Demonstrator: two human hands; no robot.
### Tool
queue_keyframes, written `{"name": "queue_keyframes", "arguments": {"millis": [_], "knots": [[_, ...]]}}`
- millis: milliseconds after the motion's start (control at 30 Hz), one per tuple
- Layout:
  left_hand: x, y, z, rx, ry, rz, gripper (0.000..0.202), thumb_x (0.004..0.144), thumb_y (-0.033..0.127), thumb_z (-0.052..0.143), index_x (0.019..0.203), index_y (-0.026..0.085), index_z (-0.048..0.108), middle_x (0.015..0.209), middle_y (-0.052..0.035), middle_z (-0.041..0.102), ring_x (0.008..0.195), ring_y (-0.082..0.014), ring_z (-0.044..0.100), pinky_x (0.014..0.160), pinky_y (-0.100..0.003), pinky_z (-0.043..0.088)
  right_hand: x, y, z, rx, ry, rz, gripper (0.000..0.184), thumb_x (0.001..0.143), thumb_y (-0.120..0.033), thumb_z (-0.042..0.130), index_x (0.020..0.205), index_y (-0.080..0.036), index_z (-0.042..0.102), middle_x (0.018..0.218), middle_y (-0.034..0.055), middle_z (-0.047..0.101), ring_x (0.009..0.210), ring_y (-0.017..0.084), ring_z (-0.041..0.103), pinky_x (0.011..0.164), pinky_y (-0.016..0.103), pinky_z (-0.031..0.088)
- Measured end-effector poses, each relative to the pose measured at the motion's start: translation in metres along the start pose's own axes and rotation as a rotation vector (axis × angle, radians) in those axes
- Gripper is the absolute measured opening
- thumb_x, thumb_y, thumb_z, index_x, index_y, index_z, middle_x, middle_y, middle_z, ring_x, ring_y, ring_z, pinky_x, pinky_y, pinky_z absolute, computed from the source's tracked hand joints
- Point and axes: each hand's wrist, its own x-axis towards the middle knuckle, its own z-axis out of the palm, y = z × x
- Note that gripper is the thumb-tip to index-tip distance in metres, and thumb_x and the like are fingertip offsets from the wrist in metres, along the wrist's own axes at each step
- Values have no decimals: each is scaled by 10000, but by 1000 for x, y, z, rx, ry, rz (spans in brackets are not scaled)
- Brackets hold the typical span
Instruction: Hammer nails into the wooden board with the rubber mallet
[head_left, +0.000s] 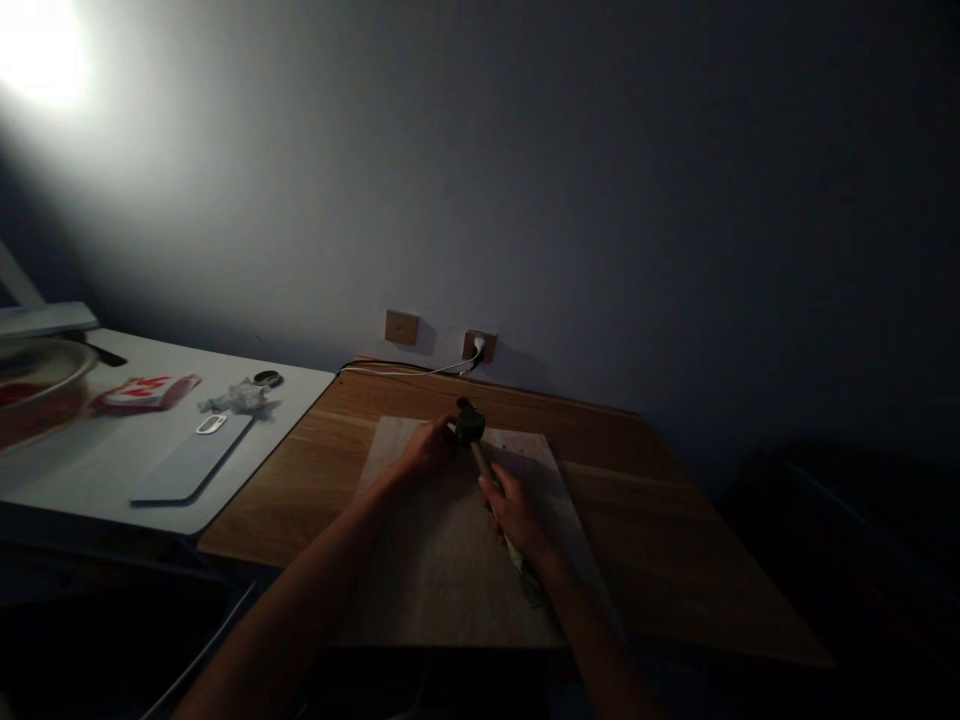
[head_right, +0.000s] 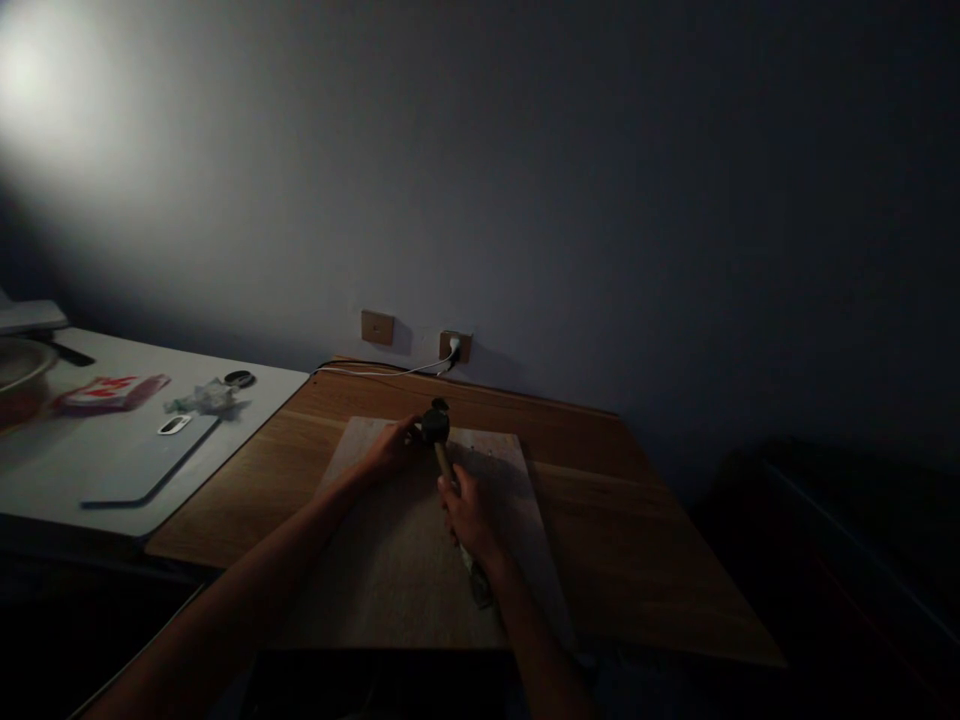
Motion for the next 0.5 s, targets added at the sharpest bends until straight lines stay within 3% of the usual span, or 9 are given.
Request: {"name": "queue_keyframes", "arguments": {"millis": [267, 500], "knots": [[4, -5, 5, 66, -39, -24, 459, 712, 88, 623, 1159, 191, 623, 843, -5, 732, 761, -172, 672, 720, -270, 513, -11, 4, -13, 59, 12, 13, 494, 787, -640, 570, 1025, -209, 538, 655, -103, 458, 344, 42, 374, 284, 173, 287], [1, 13, -3, 194, -48, 92, 393, 751, 166, 666, 1143, 196, 642, 1171, -90, 665, 1109, -260, 586, 960, -402, 486, -36, 26, -39, 90, 141, 53, 529, 764, -673, 588, 1024, -215, 533, 652, -90, 483, 353, 61, 396, 286, 188, 304]]}}
